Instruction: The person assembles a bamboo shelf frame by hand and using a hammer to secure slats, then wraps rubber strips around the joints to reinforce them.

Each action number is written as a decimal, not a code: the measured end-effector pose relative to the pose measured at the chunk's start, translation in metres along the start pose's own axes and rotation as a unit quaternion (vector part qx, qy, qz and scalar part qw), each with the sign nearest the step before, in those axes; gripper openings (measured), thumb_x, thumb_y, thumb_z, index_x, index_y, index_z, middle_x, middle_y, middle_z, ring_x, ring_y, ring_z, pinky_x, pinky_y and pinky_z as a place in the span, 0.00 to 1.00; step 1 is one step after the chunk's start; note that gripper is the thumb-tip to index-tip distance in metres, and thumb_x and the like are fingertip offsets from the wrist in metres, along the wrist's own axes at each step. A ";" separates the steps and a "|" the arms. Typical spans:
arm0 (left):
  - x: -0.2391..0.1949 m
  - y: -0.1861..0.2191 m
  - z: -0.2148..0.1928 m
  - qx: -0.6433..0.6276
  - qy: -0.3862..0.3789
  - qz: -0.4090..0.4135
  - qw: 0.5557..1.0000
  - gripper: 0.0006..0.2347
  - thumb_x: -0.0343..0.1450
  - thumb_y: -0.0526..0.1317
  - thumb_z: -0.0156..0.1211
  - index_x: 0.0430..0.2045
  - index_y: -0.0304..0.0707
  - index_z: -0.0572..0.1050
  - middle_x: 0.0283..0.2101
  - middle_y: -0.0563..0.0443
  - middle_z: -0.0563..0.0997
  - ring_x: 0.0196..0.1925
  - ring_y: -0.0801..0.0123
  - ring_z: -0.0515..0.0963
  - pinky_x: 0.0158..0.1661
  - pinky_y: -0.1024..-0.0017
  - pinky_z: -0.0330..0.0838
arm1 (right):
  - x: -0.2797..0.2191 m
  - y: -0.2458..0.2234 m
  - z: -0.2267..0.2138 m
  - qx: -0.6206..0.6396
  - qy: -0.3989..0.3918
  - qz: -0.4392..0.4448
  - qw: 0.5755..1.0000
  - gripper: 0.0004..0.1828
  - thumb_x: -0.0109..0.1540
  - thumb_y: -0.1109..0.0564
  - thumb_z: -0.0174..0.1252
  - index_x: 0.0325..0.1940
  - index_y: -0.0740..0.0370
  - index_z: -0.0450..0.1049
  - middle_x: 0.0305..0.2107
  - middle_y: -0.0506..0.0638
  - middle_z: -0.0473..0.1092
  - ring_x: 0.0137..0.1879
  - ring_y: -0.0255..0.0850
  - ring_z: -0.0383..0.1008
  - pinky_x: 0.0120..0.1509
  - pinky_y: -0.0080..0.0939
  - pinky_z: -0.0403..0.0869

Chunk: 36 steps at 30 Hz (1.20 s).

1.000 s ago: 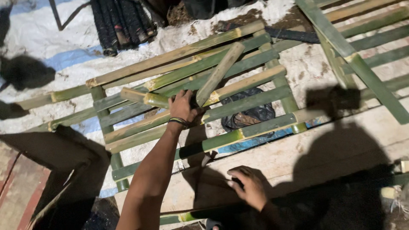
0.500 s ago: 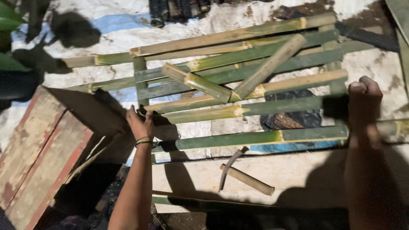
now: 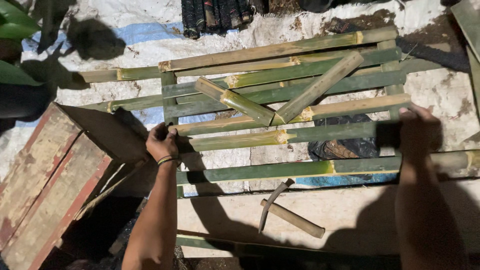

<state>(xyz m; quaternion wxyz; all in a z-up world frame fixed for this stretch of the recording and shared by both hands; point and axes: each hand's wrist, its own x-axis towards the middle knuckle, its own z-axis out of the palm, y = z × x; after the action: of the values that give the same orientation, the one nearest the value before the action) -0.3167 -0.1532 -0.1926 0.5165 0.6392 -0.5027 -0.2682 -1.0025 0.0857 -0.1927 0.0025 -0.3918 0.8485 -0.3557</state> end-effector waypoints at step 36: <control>0.002 -0.045 0.000 -0.149 -0.027 -0.030 0.988 0.15 0.68 0.24 0.65 0.49 0.23 0.77 0.47 0.42 0.84 0.47 0.68 0.84 0.50 0.73 0.78 | -0.008 -0.028 -0.008 0.190 0.015 -0.063 0.980 0.20 0.67 0.60 0.58 0.60 0.77 0.76 0.46 0.62 0.78 0.53 0.43 0.77 0.59 0.39 0.74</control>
<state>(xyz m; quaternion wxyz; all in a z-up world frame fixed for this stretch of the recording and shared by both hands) -0.2995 -0.1565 -0.2343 0.5837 0.5623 -0.4514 -0.3731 -0.9805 0.0838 -0.1722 0.0416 -0.4313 0.7389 -0.5160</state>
